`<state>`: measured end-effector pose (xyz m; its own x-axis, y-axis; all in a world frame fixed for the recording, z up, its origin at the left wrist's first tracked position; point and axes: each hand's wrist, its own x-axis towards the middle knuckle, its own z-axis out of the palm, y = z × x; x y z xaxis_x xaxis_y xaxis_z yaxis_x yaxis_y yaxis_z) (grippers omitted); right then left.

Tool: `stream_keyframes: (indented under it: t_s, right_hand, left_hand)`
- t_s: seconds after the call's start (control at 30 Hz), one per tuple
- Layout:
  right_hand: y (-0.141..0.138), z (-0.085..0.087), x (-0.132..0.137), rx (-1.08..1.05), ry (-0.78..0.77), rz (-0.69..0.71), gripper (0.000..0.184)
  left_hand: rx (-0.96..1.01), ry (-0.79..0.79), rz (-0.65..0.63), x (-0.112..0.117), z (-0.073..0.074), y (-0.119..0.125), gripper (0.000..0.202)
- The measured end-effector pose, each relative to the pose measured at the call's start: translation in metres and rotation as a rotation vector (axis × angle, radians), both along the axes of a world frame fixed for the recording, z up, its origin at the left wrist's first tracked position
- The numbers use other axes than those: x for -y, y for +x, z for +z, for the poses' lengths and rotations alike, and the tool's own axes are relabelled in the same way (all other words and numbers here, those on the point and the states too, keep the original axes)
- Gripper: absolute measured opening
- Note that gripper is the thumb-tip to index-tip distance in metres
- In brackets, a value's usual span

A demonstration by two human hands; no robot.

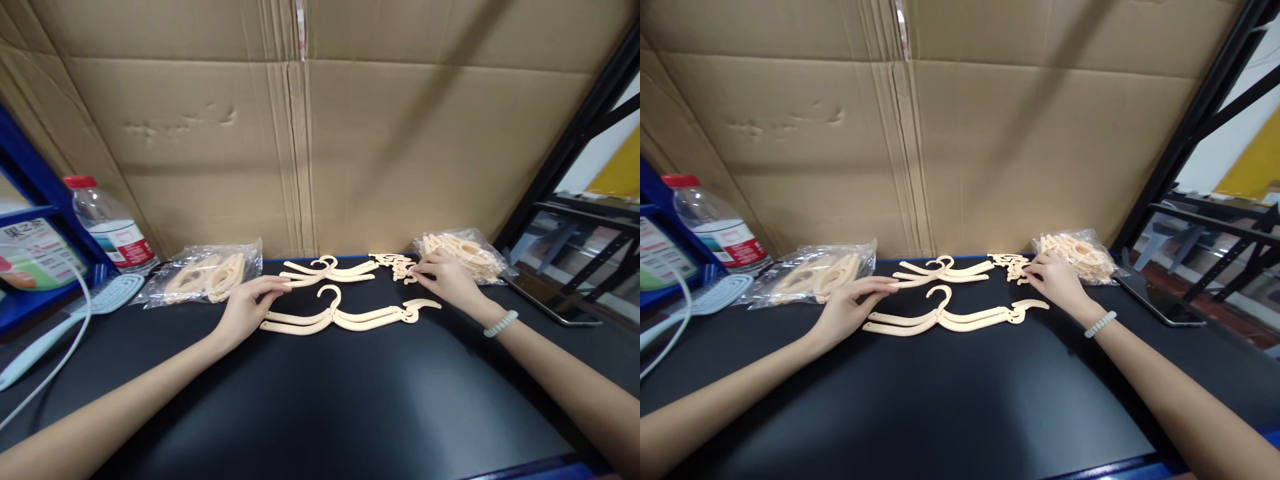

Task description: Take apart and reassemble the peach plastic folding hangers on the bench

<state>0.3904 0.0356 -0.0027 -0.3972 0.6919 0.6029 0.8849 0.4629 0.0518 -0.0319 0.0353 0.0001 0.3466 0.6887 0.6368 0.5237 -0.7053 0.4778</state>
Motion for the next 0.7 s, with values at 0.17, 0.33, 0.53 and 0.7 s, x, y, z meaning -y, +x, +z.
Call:
stream_keyframes:
  t_s: [0.17, 0.33, 0.53, 0.7]
  right_hand:
    - [-0.008, 0.007, 0.007, -0.272, 0.098, -0.057, 0.031]
    - [-0.02, 0.014, 0.017, -0.711, 0.036, -0.096, 0.03]
    - [-0.036, 0.023, 0.026, -1.096, -0.179, 0.008, 0.036]
    - [-0.043, 0.025, 0.03, -1.187, -0.25, 0.036, 0.037]
  left_hand:
    - [-0.037, 0.004, 0.087, 0.005, 0.004, 0.003, 0.021]
    - [-0.184, 0.052, 0.105, 0.006, 0.006, 0.002, 0.023]
    - [-0.206, 0.089, 0.169, 0.008, 0.006, 0.002, 0.024]
    - [-0.152, 0.128, 0.212, 0.01, 0.008, 0.003, 0.018]
